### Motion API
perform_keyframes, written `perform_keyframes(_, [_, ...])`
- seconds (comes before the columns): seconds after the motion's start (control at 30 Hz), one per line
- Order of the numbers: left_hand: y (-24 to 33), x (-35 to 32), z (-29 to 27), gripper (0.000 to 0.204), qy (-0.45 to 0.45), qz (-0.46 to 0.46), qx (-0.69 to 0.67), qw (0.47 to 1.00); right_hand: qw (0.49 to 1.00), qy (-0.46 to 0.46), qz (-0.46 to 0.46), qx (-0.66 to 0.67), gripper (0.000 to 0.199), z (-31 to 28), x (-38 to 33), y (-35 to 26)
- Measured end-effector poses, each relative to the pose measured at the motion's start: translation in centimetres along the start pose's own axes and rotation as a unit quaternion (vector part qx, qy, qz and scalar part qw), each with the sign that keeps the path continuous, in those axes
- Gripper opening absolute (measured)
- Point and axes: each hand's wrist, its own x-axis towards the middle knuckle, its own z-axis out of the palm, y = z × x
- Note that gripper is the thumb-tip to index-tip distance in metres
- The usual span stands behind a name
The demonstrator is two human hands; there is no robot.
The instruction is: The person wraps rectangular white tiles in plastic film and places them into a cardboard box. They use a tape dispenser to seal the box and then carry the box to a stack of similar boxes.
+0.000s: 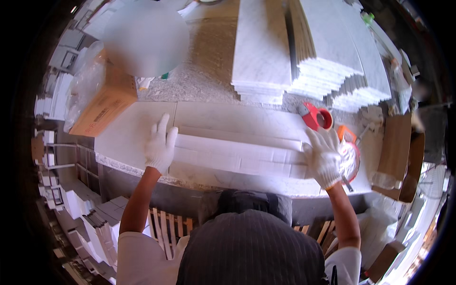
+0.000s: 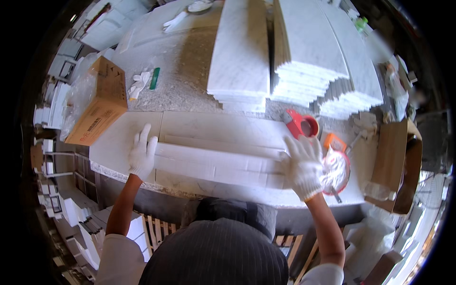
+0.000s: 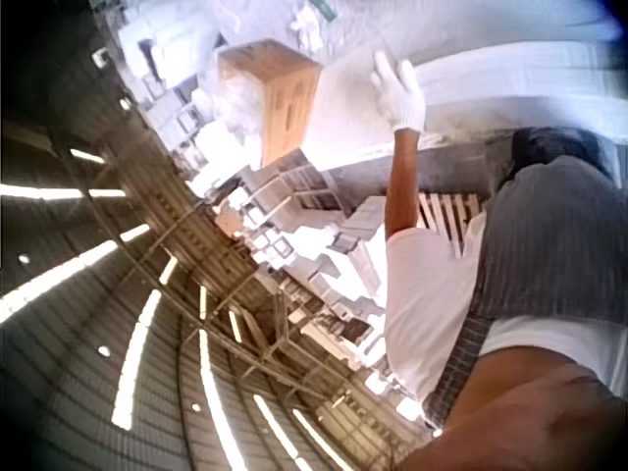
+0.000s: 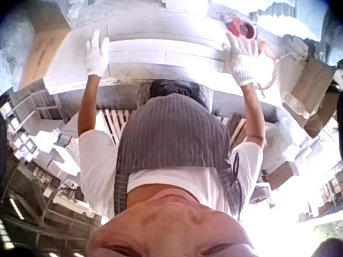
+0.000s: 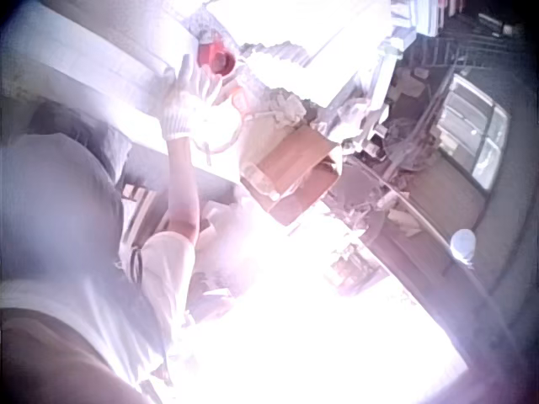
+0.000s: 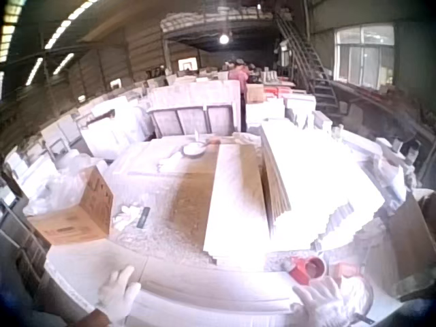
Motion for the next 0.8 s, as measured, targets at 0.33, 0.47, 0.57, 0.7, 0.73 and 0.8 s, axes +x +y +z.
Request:
perform_keyframes(0.33, [-7.5, 3.9, 0.3, 0.053, -0.222, -0.213, -0.592, 0.745, 0.704, 0.014, 0.297, 0.645, 0.061, 7.3, -5.3, 3.5])
perform_keyframes(0.47, [-10.7, 5.3, 4.3, 0.055, -0.358, -0.281, -0.63, 0.63, 0.665, 0.041, 0.314, 0.677, 0.068, 7.5, -5.8, 3.3])
perform_keyframes(0.57, [-11.6, 6.0, 5.9, 0.054, -0.442, -0.293, -0.564, 0.633, 0.579, 0.028, 0.399, 0.711, 0.063, 7.7, -7.1, 3.7])
perform_keyframes(0.7, [-10.8, 7.0, 6.0, 0.052, -0.512, -0.31, -0.456, 0.659, 0.633, -0.027, 0.44, 0.636, 0.049, 9.8, -10.3, 7.0])
perform_keyframes(0.73, [-11.0, 7.2, 6.3, 0.052, -0.526, -0.314, -0.438, 0.658, 0.624, -0.065, 0.448, 0.637, 0.049, 9.3, -9.7, 7.1])
perform_keyframes(0.8, [-10.2, 8.1, 6.0, 0.051, -0.543, -0.318, -0.403, 0.665, 0.589, -0.136, 0.447, 0.659, 0.051, 8.2, -8.7, 7.7])
